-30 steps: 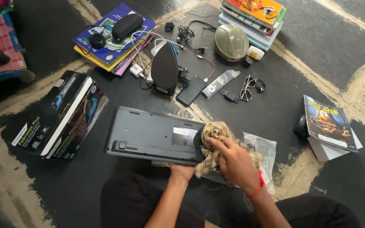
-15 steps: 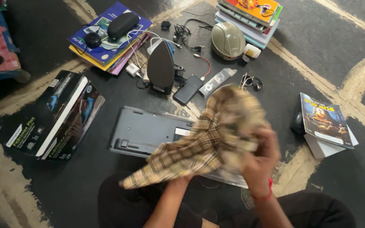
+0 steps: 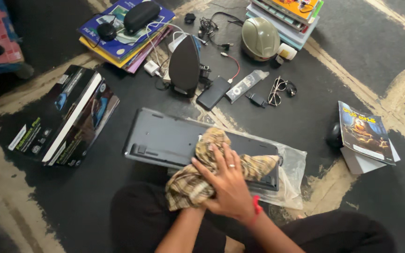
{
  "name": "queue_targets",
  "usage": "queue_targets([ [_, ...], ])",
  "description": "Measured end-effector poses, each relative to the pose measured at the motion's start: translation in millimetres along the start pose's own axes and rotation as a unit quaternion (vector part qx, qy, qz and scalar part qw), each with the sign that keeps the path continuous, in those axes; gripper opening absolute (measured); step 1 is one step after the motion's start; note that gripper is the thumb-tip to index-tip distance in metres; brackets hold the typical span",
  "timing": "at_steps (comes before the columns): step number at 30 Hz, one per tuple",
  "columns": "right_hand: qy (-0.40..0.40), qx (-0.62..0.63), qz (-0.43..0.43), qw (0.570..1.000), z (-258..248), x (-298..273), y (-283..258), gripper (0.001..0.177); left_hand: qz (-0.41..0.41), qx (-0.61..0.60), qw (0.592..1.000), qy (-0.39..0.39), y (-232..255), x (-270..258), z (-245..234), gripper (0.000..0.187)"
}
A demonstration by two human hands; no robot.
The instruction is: The person sits on the floor and cleans a black computer keyboard using a plaid cloth. They wipe the top surface, flip the keyboard to clean the underside, and then place it back on the floor.
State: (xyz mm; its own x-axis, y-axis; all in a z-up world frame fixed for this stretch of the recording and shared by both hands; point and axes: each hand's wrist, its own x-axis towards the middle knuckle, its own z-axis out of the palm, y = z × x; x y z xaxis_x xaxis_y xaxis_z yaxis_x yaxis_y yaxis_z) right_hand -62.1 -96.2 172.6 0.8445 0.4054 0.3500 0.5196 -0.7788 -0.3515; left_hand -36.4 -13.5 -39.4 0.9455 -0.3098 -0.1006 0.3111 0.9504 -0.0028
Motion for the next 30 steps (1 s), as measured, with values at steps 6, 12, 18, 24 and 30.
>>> queue_targets([
  [6,0.070,0.048,-0.010,0.996,30.7,59.5,-27.6,0.085,0.005,-0.006,1.000,-0.016,-8.9,2.4,-21.3,0.077],
  [12,0.059,0.036,-0.020,0.997,42.3,84.0,-33.9,0.082,0.007,-0.002,1.000,-0.020,-5.0,7.8,-28.9,0.077],
  [18,0.030,-0.014,0.012,0.999,23.5,20.0,14.4,0.072,0.013,-0.015,0.999,-0.027,-10.4,30.4,-16.6,0.077],
  [24,-0.009,-0.023,0.052,0.998,-2.2,-26.9,59.3,0.072,0.039,-0.014,0.999,-0.008,2.0,13.8,-2.7,0.078],
  [30,-0.030,-0.004,0.045,0.999,-18.5,-39.3,57.4,0.087,0.055,-0.011,0.998,-0.018,13.8,8.2,51.4,0.078],
])
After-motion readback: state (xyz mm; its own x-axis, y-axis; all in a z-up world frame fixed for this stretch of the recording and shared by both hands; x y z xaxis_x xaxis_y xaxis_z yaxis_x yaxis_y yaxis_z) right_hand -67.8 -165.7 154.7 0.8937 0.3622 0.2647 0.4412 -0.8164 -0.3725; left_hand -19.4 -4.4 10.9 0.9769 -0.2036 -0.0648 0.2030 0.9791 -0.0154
